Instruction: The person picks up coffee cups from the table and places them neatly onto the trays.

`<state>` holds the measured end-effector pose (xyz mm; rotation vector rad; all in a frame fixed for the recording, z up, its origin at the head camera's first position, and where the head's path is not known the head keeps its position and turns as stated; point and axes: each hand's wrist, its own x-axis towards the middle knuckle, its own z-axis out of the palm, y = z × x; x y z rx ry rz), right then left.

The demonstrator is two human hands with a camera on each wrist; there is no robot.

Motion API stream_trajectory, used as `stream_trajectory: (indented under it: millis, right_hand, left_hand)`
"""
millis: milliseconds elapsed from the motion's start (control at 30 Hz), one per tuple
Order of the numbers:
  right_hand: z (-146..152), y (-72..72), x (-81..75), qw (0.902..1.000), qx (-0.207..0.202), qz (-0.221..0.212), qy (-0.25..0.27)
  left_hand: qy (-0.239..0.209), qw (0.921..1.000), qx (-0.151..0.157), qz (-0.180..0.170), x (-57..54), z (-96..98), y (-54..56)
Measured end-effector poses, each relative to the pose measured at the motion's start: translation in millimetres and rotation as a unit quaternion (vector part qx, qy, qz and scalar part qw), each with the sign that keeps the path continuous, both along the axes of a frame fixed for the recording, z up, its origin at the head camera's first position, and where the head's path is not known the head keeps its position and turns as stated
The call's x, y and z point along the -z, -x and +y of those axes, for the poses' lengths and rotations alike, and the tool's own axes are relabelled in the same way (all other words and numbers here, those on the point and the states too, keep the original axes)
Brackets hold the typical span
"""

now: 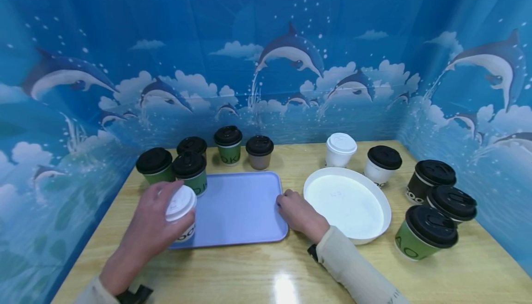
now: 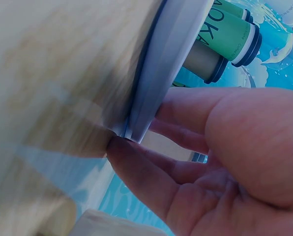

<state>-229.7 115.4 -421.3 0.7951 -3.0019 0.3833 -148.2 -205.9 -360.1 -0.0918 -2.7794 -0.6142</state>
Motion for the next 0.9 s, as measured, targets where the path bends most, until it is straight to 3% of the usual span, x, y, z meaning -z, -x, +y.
stream_trajectory:
  millis: [367,900]
  right_hand:
    - [-0.1,0.4,-0.5,1.0,0.002,-0.002,-0.003]
    - [-0.1,0.1,-0.9,1.0,0.003,-0.003,-0.008]
  left_hand:
    - [-0.005,0.9999,-0.005,-0.012,1.1,-3.6,-2.4]
    - [-0.003,0.9999,0.013,0.004,5.3,-1.7,-12.0]
